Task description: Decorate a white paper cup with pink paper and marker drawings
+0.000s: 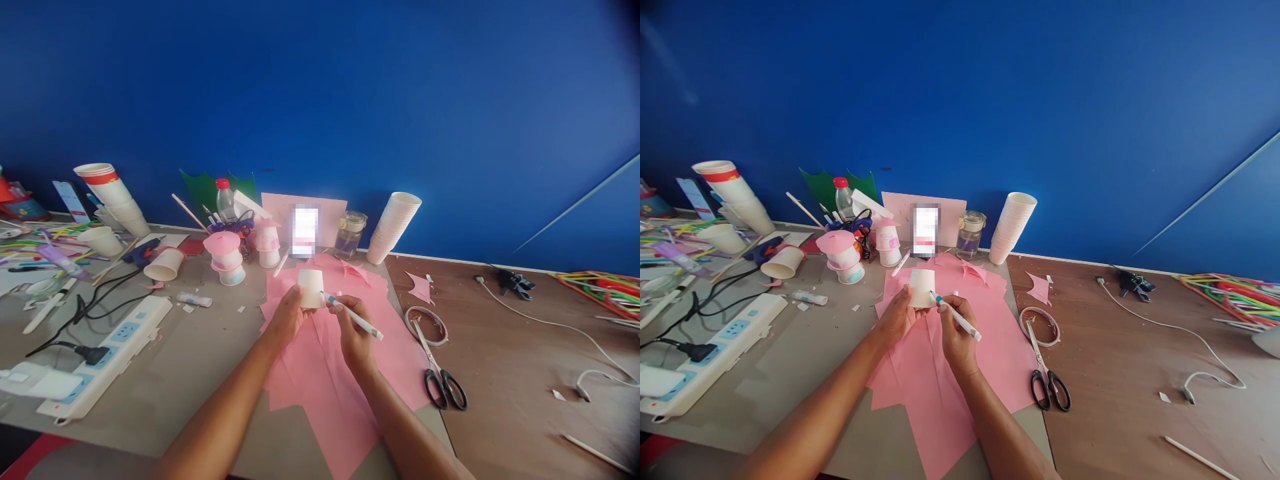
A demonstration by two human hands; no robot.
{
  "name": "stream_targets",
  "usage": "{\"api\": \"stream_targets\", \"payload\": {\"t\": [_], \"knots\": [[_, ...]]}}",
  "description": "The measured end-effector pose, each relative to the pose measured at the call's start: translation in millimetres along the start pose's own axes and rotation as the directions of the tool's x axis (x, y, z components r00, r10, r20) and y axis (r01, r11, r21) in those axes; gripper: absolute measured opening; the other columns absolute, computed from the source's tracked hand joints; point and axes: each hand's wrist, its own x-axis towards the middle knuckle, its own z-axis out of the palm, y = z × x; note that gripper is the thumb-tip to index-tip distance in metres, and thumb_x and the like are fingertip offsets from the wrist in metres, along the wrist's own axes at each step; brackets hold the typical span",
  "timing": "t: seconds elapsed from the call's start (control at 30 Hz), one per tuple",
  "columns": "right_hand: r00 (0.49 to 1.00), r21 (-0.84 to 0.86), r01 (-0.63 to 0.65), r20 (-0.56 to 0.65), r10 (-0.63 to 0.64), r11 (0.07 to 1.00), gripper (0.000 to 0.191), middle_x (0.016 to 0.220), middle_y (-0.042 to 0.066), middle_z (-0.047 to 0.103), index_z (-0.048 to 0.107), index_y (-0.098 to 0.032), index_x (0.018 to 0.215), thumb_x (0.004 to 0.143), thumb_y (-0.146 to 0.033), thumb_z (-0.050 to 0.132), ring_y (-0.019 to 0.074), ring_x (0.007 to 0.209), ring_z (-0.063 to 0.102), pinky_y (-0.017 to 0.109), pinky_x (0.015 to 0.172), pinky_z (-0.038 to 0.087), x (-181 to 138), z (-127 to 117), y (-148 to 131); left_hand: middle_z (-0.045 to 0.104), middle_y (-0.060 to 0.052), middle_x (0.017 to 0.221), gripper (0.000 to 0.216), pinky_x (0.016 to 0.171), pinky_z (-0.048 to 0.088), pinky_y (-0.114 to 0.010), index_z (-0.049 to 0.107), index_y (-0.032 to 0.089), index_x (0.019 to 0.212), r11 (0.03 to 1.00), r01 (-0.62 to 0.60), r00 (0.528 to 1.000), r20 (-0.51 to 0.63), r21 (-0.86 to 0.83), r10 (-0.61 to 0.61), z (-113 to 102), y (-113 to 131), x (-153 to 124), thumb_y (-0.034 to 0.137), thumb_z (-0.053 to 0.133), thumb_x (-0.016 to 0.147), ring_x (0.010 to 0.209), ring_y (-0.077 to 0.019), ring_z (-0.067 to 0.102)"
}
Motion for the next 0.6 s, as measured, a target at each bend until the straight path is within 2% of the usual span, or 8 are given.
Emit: {"api": "stream_targets", "payload": {"t": [0.2, 0.4, 0.53, 0.6], "knots": [[1.0, -0.002, -0.023, 0.015, 0.023, 1.0, 0.013, 0.077, 0.003, 0.065, 0.062, -0.02, 0.083, 0.082, -0.032, 0.057, 0.0195, 0.075, 0.061, 0.033, 0.066, 0.048, -0.5, -1.0, -1.9, 0.07, -0.015, 0.112, 0.059, 0.099, 0.044, -0.045, 0.064, 0.016, 0.109, 0.997, 0.029, 0.996, -0.082, -0.076, -0.035, 1.2, 4.5, 1.3, 0.062, 0.069, 0.074, 0.114, -0.0302, 0.061], [0.998, -0.009, -0.039, 0.048, 0.039, 0.999, 0.01, 0.067, 0.0, 0.059, 0.06, -0.02, 0.076, 0.078, -0.029, 0.055, 0.0179, 0.067, 0.056, 0.031, 0.06, 0.043, -0.3, -4.7, -3.7, 0.071, -0.011, 0.107, 0.058, 0.094, 0.047, -0.043, 0.063, 0.018, 0.107, 0.991, 0.036, 0.988, -0.143, -0.125, -0.054, 0.4, 9.1, 3.2, 0.06, 0.073, 0.07, 0.107, -0.0277, 0.063], [0.996, 0.022, -0.071, 0.047, 0.07, 0.997, 0.01, 0.064, -0.002, 0.056, 0.06, -0.02, 0.07, 0.075, -0.028, 0.056, 0.0166, 0.064, 0.053, 0.03, 0.061, 0.042, 1.9, -6.8, -1.2, 0.071, -0.01, 0.104, 0.057, 0.091, 0.048, -0.041, 0.064, 0.018, 0.106, 0.993, 0.039, 0.988, -0.144, -0.115, -0.056, 0.7, 9.0, 2.7, 0.061, 0.073, 0.069, 0.104, -0.0273, 0.064], [0.997, 0.064, -0.074, 0.017, 0.073, 0.995, 0.01, 0.065, -0.002, 0.056, 0.06, -0.02, 0.072, 0.077, -0.028, 0.057, 0.0168, 0.067, 0.054, 0.032, 0.066, 0.044, 3.4, -6.8, 1.1, 0.07, -0.011, 0.104, 0.057, 0.091, 0.048, -0.041, 0.064, 0.017, 0.108, 0.993, 0.043, 0.99, -0.131, -0.112, -0.058, 0.9, 8.9, 2.2, 0.061, 0.071, 0.072, 0.104, -0.027, 0.064]]}}
